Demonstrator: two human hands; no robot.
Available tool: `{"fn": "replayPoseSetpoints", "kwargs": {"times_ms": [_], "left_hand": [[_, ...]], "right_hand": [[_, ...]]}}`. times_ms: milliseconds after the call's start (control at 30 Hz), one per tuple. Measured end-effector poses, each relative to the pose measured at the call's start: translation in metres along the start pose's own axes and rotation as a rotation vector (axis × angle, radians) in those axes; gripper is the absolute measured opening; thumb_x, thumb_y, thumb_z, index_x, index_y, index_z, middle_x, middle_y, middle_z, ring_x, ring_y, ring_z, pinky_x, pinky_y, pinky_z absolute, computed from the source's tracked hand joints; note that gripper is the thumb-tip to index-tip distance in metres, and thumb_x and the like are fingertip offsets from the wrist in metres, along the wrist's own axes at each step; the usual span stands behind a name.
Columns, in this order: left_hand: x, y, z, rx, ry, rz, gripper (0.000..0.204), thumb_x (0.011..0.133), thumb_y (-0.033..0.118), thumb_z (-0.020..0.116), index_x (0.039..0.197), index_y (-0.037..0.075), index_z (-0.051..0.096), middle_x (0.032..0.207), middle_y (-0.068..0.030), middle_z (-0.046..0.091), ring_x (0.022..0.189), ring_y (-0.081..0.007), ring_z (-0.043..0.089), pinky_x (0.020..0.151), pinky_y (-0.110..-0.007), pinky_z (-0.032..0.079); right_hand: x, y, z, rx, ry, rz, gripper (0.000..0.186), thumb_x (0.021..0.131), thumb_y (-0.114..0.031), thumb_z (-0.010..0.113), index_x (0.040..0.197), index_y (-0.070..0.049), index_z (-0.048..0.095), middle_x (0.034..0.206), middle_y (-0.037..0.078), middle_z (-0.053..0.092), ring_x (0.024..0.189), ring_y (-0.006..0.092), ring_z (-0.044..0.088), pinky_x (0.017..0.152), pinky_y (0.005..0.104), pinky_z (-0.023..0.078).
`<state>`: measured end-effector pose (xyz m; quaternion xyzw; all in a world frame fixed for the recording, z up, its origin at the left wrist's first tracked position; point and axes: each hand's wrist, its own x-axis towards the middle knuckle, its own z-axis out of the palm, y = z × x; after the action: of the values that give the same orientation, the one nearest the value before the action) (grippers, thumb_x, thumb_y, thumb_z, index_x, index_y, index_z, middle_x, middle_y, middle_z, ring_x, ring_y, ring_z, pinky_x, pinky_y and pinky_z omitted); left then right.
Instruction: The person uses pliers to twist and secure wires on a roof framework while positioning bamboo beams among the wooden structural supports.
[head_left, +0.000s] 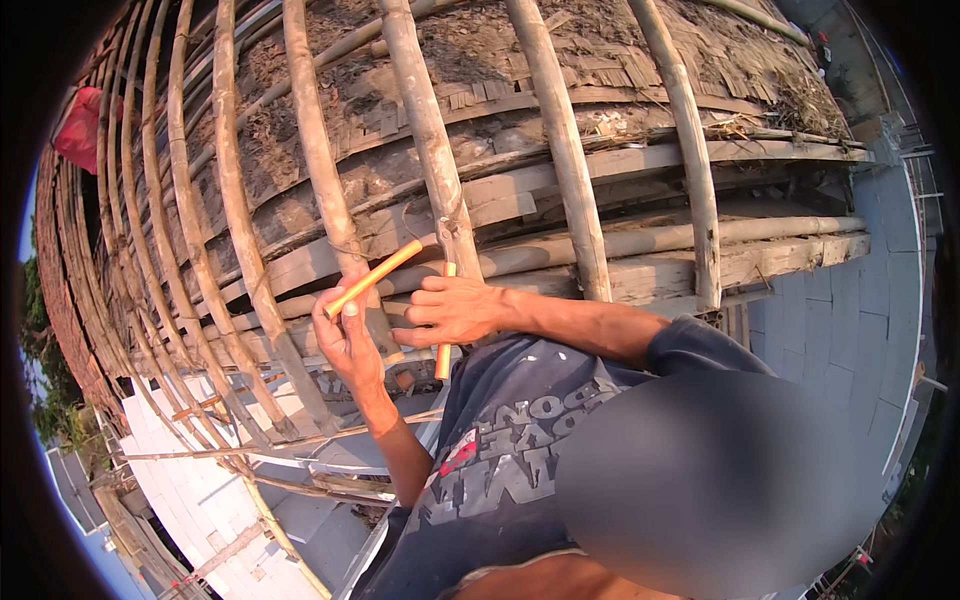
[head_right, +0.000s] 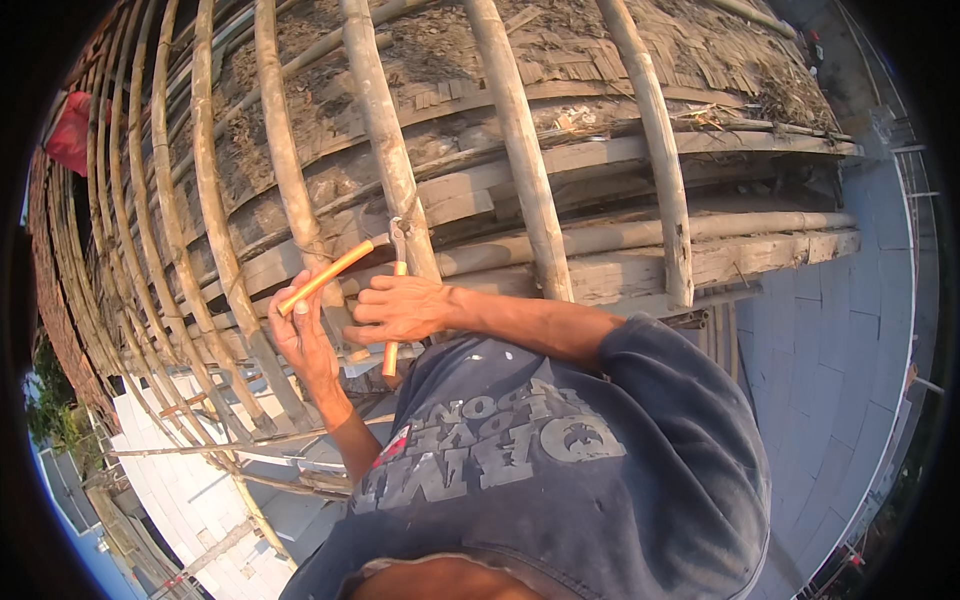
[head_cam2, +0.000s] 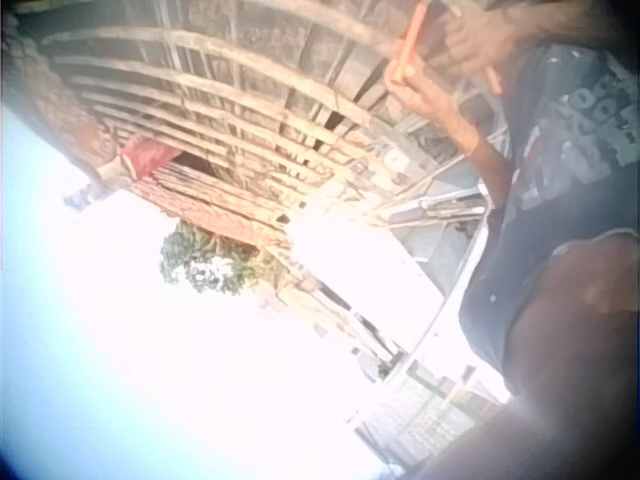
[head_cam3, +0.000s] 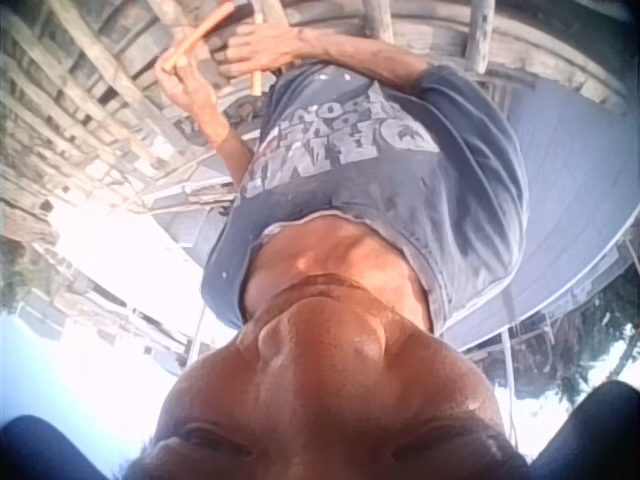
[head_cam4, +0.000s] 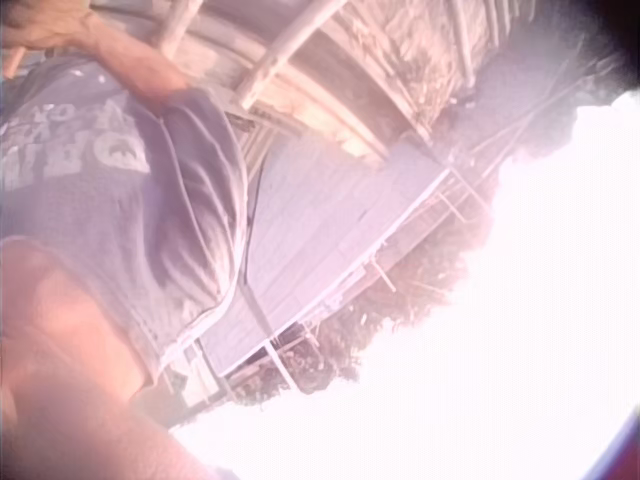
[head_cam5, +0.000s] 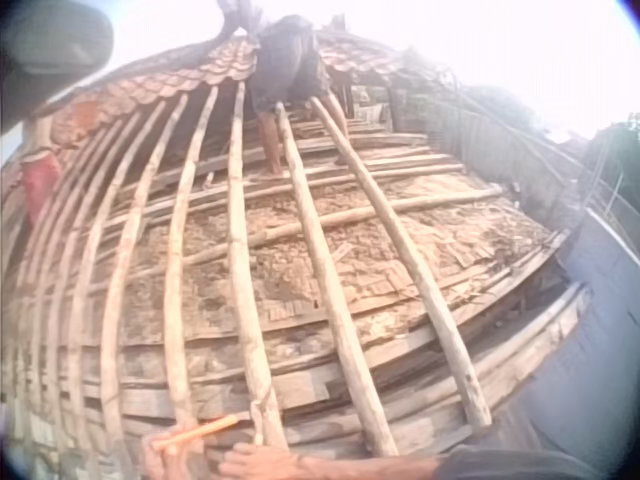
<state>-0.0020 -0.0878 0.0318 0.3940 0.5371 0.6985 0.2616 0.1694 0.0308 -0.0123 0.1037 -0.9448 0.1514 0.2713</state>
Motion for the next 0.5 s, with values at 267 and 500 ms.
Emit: {"fn": "replayPoseSetpoints", "kwargs": {"times_ms": [267, 500], "left_hand": [[-0.024, 0.047, 0.013, 0.609, -0.079, -0.092, 0.023, 0.109, 0.009, 0.054, 0.128, -0.003, 0.058, 0.122, -0.0134, 0.067, 0.113, -0.0186, 0.064, 0.101, -0.033, 0.05], [-0.015, 0.046, 0.009, 0.594, -0.002, -0.101, 0.025, 0.108, 0.015, 0.059, 0.127, -0.001, 0.061, 0.115, -0.0104, 0.068, 0.103, -0.0174, 0.063, 0.094, -0.032, 0.05]], "right_hand": [[0.017, -0.001, 0.002, 0.048, 0.319, 0.179, 0.075, 0.09, -0.03, 0.063, 0.154, 0.001, 0.039, 0.156, 0.024, 0.044, 0.145, 0.0396, 0.045, 0.119, 0.057, 0.035], [0.05, 0.009, 0.006, 0.098, 0.246, 0.281, 0.066, 0.093, -0.023, 0.062, 0.152, -0.002, 0.043, 0.156, 0.025, 0.044, 0.143, 0.0401, 0.047, 0.12, 0.0554, 0.035]]}}
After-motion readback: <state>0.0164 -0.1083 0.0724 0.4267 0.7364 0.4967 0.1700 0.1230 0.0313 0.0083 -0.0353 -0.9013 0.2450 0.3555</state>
